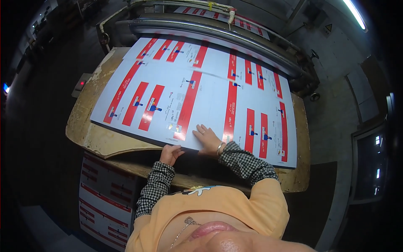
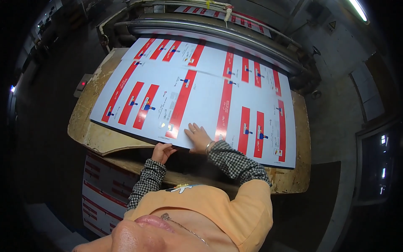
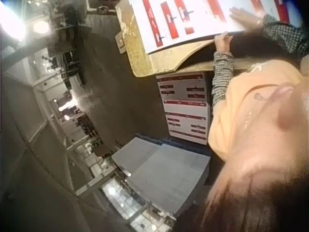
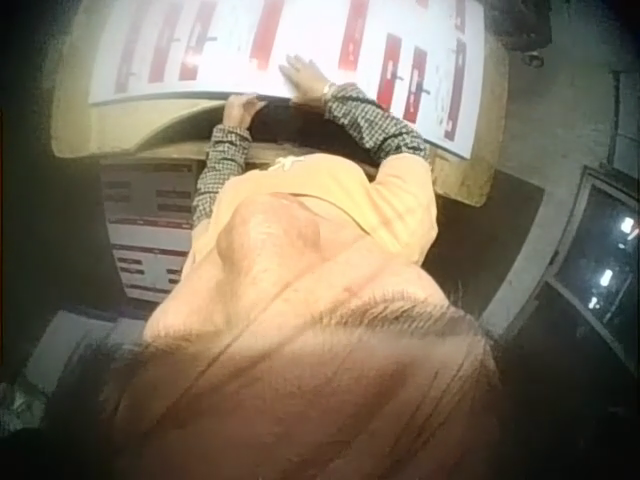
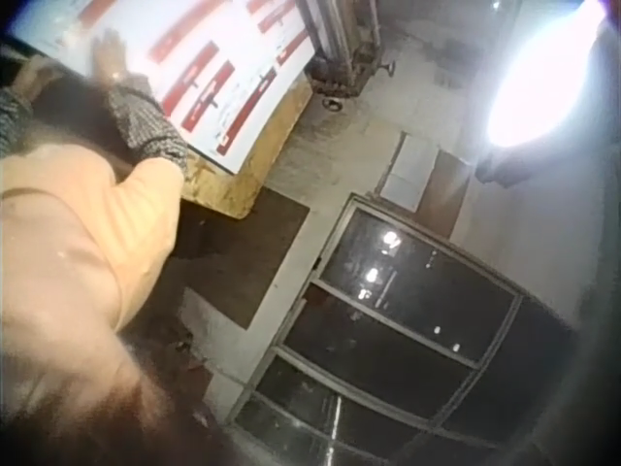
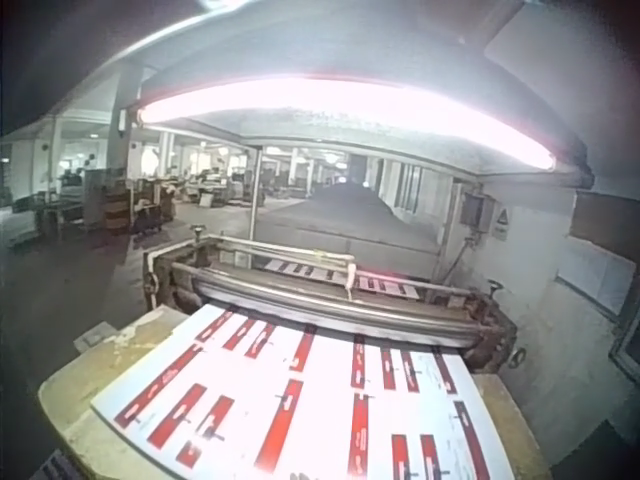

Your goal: Sorting and stacking large printed plastic or paper sheets at a production machine.

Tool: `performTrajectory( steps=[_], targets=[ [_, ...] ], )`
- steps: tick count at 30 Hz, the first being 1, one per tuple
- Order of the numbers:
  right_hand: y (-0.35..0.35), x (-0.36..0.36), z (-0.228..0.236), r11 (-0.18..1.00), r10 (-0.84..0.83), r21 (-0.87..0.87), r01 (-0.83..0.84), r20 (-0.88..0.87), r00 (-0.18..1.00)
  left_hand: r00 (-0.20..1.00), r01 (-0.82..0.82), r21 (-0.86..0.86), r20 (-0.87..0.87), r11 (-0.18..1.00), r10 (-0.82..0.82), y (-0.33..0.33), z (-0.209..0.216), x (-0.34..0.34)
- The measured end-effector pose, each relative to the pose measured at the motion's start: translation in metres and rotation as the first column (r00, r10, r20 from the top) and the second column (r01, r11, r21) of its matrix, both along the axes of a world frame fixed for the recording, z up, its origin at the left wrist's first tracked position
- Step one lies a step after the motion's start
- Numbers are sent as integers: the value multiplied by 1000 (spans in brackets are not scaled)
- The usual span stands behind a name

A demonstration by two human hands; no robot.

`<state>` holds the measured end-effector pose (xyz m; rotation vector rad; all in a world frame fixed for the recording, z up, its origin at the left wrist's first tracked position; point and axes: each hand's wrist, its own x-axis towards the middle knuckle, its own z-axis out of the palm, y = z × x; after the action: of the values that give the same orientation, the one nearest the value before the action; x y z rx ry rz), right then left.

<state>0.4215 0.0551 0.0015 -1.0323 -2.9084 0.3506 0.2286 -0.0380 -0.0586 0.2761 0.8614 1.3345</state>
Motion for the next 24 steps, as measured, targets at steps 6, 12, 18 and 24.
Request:
performTrajectory(
  steps=[6,12,18,24],
  targets=[
    [31,8,67,831,-34,-556,-13,-74,997,999,-23,-39,38,999,25,3,8,9],
    [17,11,78,898,-94,-438,-29,-256,962,994,-113,-147,-9,983,113,5,20,15],
    [17,9,26,894,-36,-445,-59,-202,979,997,-40,-87,-63,995,35,4,5,8],
    [69,-3,11,894,-337,-368,254,-179,924,999,-13,-74,-41,997,10,3,18,10]
  ],
)
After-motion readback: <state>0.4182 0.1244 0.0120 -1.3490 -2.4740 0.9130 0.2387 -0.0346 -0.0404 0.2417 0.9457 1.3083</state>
